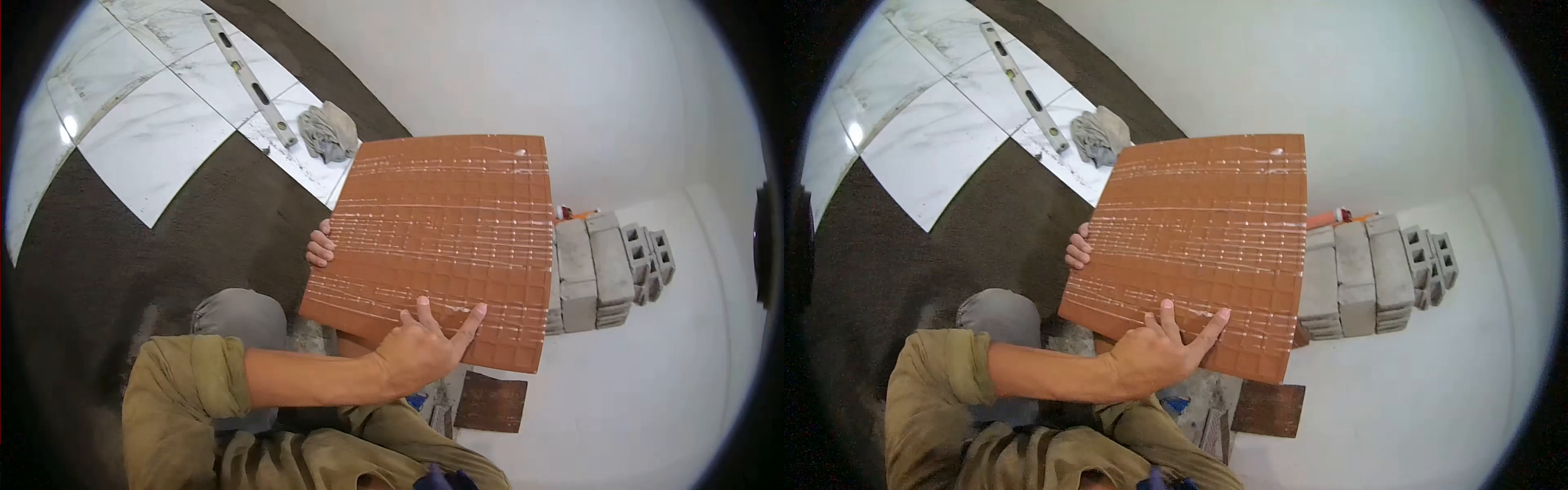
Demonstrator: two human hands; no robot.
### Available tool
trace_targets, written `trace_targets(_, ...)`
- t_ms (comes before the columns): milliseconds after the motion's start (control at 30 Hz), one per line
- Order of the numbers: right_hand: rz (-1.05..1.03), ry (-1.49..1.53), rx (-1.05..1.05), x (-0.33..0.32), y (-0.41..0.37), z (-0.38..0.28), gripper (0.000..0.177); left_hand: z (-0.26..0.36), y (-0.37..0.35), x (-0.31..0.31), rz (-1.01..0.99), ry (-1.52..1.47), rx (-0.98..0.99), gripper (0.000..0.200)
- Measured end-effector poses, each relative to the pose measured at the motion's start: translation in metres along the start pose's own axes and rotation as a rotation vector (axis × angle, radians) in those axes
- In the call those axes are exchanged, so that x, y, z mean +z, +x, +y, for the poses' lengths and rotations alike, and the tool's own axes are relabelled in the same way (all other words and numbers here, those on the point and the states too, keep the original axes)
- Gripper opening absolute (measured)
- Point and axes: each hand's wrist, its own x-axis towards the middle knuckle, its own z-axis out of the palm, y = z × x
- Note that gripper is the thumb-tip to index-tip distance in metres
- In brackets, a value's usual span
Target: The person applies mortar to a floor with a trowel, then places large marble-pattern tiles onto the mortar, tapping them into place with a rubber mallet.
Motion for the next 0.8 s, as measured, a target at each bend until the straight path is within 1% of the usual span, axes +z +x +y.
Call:
trace_targets(33, 0.011, -0.015, -0.01, 0.013, 0.001, 0.004, 0.045, 0.004, 0.001, -0.002, -0.01, 0.033, -0.001, 0.059)
trace_targets(100, 0.073, -0.073, 0.024, 0.041, 0.012, 0.007, 0.049, 0.009, 0.002, -0.007, -0.008, 0.047, 0.02, 0.06)
trace_targets(133, 0.076, -0.058, 0.06, 0.036, 0.009, 0.002, 0.054, 0.01, 0.003, -0.008, -0.018, 0.069, 0.015, 0.061)
trace_targets(233, 0.069, -0.041, 0.117, 0.036, 0.01, -0.001, 0.054, 0.011, 0.004, -0.011, -0.002, 0.064, 0.01, 0.062)
trace_targets(367, 0.075, -0.026, 0.104, 0.034, 0.005, 0.001, 0.053, 0.017, 0.0, -0.008, 0.042, 0.088, -0.016, 0.062)
trace_targets(433, -0.047, 0.049, 0.195, 0.017, 0.005, -0.003, 0.057, 0.015, -0.003, -0.01, 0.105, 0.074, -0.032, 0.058)
trace_targets(467, -0.055, 0.039, 0.207, 0.008, 0.002, 0.003, 0.057, 0.013, -0.004, -0.015, 0.093, 0.091, -0.046, 0.058)
trace_targets(533, 0.003, -0.042, 0.057, 0.013, -0.017, -0.008, 0.056, 0.0, -0.007, -0.043, -0.035, -0.103, -0.147, 0.059)
trace_targets(567, 0.087, -0.154, -0.053, 0.014, -0.026, -0.01, 0.056, -0.017, -0.011, -0.057, -0.022, -0.164, -0.188, 0.058)
trace_targets(600, 0.234, -0.326, -0.2, 0.023, -0.034, -0.013, 0.056, -0.041, -0.014, -0.068, -0.005, -0.218, -0.225, 0.057)
trace_targets(633, 0.435, -0.487, -0.344, 0.025, -0.042, -0.012, 0.056, -0.067, -0.024, -0.078, -0.048, -0.602, -0.551, 0.051)
trace_targets(667, 0.665, -0.625, -0.48, 0.032, -0.041, -0.01, 0.056, -0.101, -0.035, -0.07, 0.145, -0.549, -0.407, 0.039)
trace_targets(700, 0.878, -0.679, -0.592, 0.037, -0.04, -0.004, 0.056, -0.125, -0.044, -0.085, -0.038, -0.622, -0.608, 0.038)
trace_targets(733, 1.042, -0.611, -0.691, 0.055, -0.03, 0.011, 0.056, -0.15, -0.058, -0.079, 0.009, -0.773, -0.704, 0.036)
trace_targets(767, 1.204, -0.542, -0.791, 0.074, -0.021, 0.026, 0.056, -0.174, -0.078, -0.058, 0.107, -0.845, -0.788, 0.036)
trace_targets(800, 1.241, -0.582, -0.817, 0.067, -0.022, 0.033, 0.055, -0.181, -0.087, -0.055, 0.188, -0.934, -0.872, 0.038)
